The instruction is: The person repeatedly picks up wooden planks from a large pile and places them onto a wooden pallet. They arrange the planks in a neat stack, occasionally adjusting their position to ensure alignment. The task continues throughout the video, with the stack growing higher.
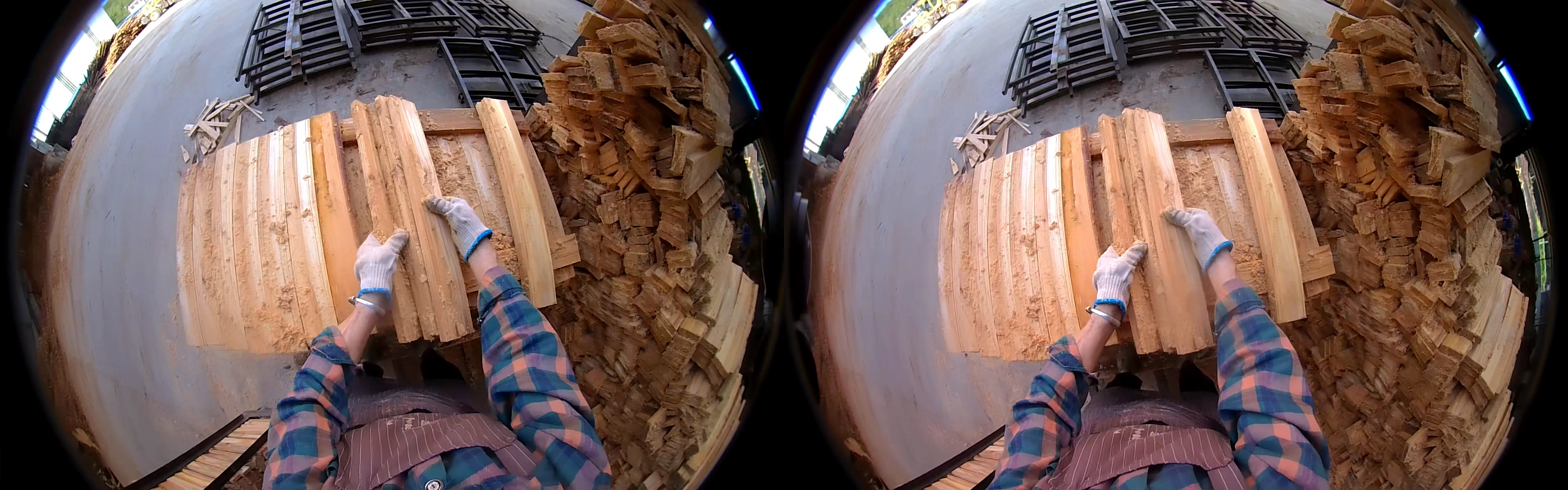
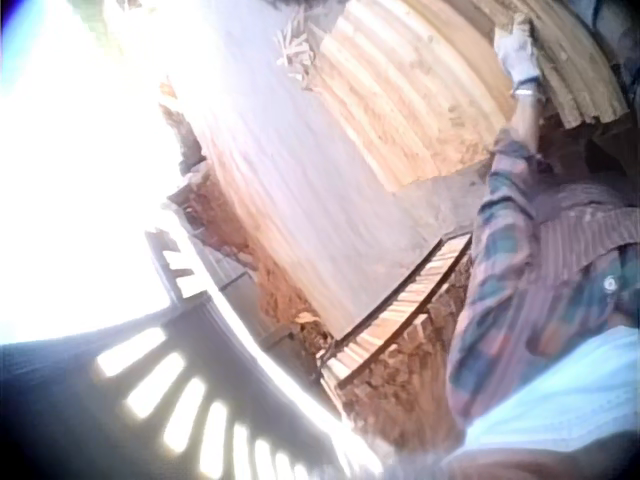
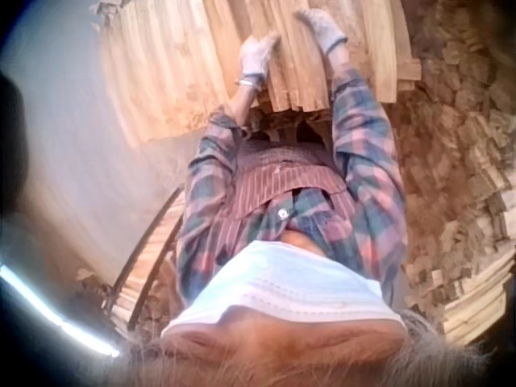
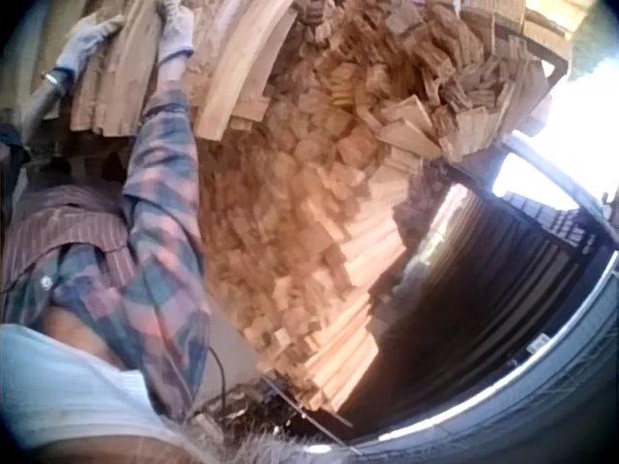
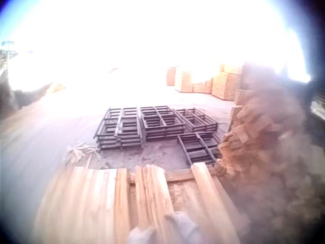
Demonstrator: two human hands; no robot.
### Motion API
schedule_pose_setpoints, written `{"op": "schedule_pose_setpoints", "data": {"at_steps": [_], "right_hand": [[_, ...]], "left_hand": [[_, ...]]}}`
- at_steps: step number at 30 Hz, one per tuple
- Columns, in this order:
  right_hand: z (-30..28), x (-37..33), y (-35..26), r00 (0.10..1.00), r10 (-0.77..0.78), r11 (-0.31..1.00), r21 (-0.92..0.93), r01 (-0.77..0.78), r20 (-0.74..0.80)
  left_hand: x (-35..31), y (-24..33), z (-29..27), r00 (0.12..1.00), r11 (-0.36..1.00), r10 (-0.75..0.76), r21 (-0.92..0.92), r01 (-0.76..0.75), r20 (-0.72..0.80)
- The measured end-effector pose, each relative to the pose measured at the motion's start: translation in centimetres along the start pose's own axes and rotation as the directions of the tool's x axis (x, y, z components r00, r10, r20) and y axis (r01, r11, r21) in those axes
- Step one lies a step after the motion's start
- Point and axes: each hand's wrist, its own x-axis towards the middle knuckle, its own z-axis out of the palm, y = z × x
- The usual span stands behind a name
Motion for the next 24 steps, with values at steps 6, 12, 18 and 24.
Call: {"op": "schedule_pose_setpoints", "data": {"at_steps": [6, 12, 18, 24], "right_hand": [[-1.4, 1.0, -2.2, 0.995, -0.017, 0.984, -0.179, 0.000, -0.094], [-2.0, 1.7, -1.5, 0.996, 0.003, 0.997, -0.076, -0.010, -0.094], [-2.3, 2.8, -1.0, 0.984, -0.097, 0.983, -0.168, 0.071, -0.151], [0.8, 2.1, -1.9, 0.992, -0.050, 0.992, -0.123, 0.036, -0.116]], "left_hand": [[0.6, -2.4, -0.6, 0.989, 0.963, 0.129, -0.228, -0.143, -0.075], [-0.3, -3.1, -0.4, 0.700, 0.728, 0.619, -0.076, -0.682, -0.355], [1.7, -4.8, -5.4, 0.674, 0.486, 0.734, 0.628, -0.608, 0.084], [3.1, -6.3, -5.5, 0.600, 0.457, 0.797, 0.579, -0.675, 0.071]]}}
